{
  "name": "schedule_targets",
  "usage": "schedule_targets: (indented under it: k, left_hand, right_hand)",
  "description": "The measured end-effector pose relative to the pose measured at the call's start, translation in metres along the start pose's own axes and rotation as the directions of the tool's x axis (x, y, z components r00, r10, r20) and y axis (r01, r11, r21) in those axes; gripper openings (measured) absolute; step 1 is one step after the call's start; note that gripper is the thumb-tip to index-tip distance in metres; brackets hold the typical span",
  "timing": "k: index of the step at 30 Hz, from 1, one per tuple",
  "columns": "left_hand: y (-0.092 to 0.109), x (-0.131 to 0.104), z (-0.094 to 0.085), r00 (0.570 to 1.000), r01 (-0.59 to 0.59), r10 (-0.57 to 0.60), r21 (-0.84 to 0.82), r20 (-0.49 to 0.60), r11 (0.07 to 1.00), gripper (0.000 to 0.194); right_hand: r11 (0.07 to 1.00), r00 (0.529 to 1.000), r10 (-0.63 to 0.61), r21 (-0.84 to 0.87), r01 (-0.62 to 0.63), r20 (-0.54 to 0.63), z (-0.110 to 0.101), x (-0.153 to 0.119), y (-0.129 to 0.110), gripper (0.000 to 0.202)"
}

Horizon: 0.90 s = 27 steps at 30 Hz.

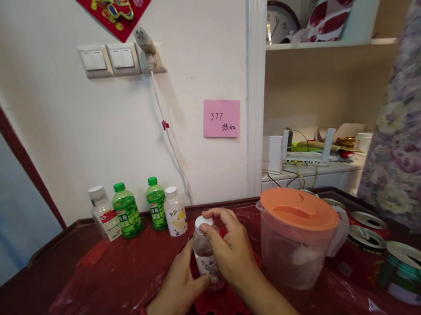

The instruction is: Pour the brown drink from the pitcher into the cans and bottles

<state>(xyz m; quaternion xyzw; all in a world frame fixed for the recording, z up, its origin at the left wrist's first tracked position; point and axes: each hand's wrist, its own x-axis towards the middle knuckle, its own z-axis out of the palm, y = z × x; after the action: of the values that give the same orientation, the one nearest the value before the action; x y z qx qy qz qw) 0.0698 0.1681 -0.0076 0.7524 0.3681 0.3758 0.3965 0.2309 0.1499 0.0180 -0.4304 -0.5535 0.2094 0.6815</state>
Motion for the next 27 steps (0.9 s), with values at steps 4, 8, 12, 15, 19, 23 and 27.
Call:
schedule_targets:
  k: [4,8,12,15,19,23,27]
  left_hand:
    - [0.0,0.0,-0.001,1.0,-0.016,0.017,-0.018,0.021,1.0,0.07]
    - [0.001,-0.001,-0.001,1.0,-0.006,0.006,0.001,0.015,1.0,0.074]
    - [-0.002,0.0,0.0,0.999,-0.044,0.044,-0.006,0.002,0.999,0.073]
    - [-0.003,0.0,0.001,0.999,-0.043,0.043,-0.002,-0.002,0.999,0.073]
    - [-0.002,0.0,0.002,1.0,-0.007,0.007,0.018,-0.007,1.0,0.07]
    - [-0.002,-0.001,0.002,1.0,-0.019,0.019,0.023,-0.003,1.0,0.065]
    - [0.0,0.0,0.001,1.0,-0.016,0.017,0.058,-0.001,0.998,0.06]
  right_hand:
    - [1.0,0.995,0.002,0.001,-0.002,-0.099,0.008,-0.006,0.004,0.028]
    - [1.0,0.998,0.008,-0.004,-0.008,-0.055,0.006,-0.005,0.001,0.029]
    - [0.999,1.0,0.01,-0.038,-0.01,-0.007,0.003,-0.003,-0.006,0.032]
    - [0.997,1.0,0.001,-0.078,-0.003,-0.028,0.005,-0.002,-0.009,0.028]
    - [0.997,0.998,-0.003,-0.076,-0.001,-0.057,0.009,-0.003,-0.012,0.024]
    - [0.995,0.995,0.015,-0.095,-0.024,-0.096,0.012,-0.004,-0.017,0.024]
    - [0.995,0.991,0.005,-0.102,-0.018,-0.13,0.015,-0.006,-0.014,0.025]
